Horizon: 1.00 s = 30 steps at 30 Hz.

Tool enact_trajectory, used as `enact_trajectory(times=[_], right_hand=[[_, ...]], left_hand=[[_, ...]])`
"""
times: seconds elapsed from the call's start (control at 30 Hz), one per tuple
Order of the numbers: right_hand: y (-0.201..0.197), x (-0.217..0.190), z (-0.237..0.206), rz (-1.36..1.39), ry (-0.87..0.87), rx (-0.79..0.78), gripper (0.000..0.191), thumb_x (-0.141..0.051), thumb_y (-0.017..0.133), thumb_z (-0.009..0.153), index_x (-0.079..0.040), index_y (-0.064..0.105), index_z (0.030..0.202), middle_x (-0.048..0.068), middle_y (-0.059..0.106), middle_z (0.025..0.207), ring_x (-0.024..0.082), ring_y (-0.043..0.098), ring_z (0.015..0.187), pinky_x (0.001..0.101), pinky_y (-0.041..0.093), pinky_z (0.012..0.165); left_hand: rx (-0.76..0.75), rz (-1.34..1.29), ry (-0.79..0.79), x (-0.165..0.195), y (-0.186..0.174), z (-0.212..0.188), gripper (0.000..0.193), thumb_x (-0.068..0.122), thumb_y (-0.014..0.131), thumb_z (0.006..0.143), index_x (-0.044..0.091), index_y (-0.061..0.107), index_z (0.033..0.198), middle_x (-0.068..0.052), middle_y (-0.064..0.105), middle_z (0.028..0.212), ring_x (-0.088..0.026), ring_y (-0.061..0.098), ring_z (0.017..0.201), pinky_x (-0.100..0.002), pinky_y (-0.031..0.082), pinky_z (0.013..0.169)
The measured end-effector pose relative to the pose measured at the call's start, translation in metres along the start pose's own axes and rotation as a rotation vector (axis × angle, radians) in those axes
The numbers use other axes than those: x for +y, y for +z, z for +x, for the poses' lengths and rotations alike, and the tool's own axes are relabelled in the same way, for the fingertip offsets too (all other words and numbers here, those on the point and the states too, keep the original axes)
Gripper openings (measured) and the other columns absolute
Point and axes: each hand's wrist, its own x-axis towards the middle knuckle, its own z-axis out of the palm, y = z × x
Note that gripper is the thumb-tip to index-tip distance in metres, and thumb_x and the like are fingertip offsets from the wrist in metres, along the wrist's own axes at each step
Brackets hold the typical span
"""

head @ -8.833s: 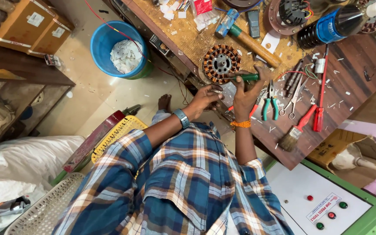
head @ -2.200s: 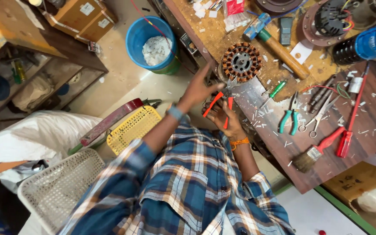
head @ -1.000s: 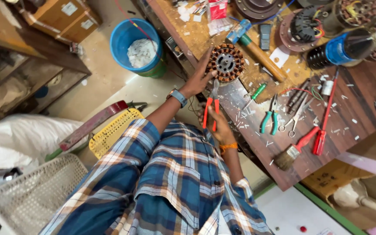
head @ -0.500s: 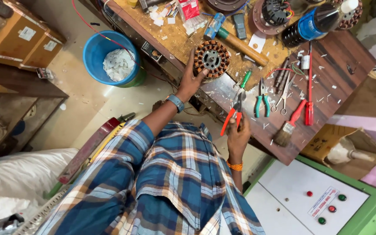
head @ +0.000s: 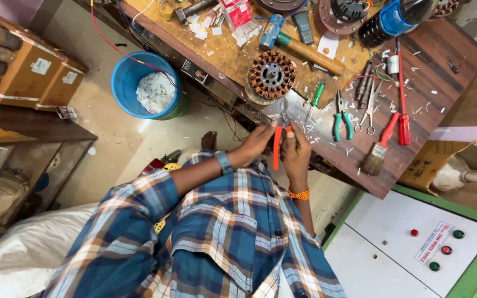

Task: The person uses pliers to cut and adjust wires on a circular stator component on a workbench. They repeatedly trim wire ends and reposition the stator while working in a cluttered workshop environment.

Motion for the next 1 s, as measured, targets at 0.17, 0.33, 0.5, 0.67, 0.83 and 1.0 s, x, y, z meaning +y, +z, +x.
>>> enact_trajectory(times=[0.17,0.33,0.5,0.67,0.83,1.0], right_hand=[[0.010,-0.001,-0.001,-0.165,-0.093,0.031,0.048,-0.032,0.056,0.108,-0.002,0.059,0.145,-0.005,0.054,0.072,0.005,0.049,0.062,0.0236,0.042,0.053],[0.007,0.004,0.003,-0.193,-0.029,0.190,0.045,-0.030,0.053,0.107,-0.003,0.062,0.141,0.001,0.059,0.068,0.008,0.051,0.057,0.0271,0.042,0.051],[0.005,0.017,0.002,-0.332,-0.184,0.066,0.041,-0.025,0.053,0.109,-0.002,0.064,0.141,0.003,0.057,0.069,0.008,0.050,0.060,0.0273,0.044,0.057],[0.001,0.027,0.001,-0.213,0.000,0.021,0.038,-0.024,0.056,0.108,-0.004,0.064,0.139,0.000,0.050,0.063,0.007,0.045,0.054,0.0270,0.038,0.050],[0.001,0.034,0.006,-0.064,0.195,0.036,0.041,-0.021,0.053,0.104,-0.008,0.063,0.142,-0.005,0.049,0.064,0.005,0.040,0.050,0.0252,0.034,0.044],[0.006,0.042,0.011,-0.127,0.105,0.005,0.040,-0.022,0.055,0.107,-0.005,0.061,0.143,-0.004,0.052,0.066,0.005,0.043,0.054,0.0249,0.037,0.047]], left_hand=[[0.119,-0.242,-0.065,0.018,0.012,-0.009,0.046,0.047,0.045,0.107,0.004,0.060,0.104,-0.006,0.062,0.085,-0.016,0.061,0.072,-0.034,0.053,0.060],[0.043,-0.169,-0.167,0.036,0.014,-0.018,0.036,0.048,0.039,0.108,0.017,0.058,0.111,0.001,0.057,0.083,-0.008,0.054,0.070,-0.022,0.042,0.054],[0.152,0.052,0.187,0.022,0.021,-0.010,0.045,0.049,0.043,0.115,0.009,0.062,0.112,0.000,0.058,0.089,-0.007,0.049,0.075,-0.023,0.043,0.063],[0.116,0.034,-0.257,0.034,-0.026,-0.015,0.068,0.062,0.040,0.113,0.000,0.066,0.104,-0.007,0.056,0.082,-0.012,0.051,0.059,-0.026,0.041,0.046],[0.339,0.313,0.253,0.073,-0.071,0.000,0.042,0.046,0.063,0.101,0.009,0.058,0.119,-0.007,0.066,0.104,-0.016,0.063,0.086,-0.030,0.052,0.072],[0.499,0.582,0.446,0.105,-0.096,0.032,0.033,0.027,0.070,0.098,0.008,0.058,0.123,-0.009,0.063,0.118,-0.021,0.064,0.100,-0.035,0.056,0.083]])
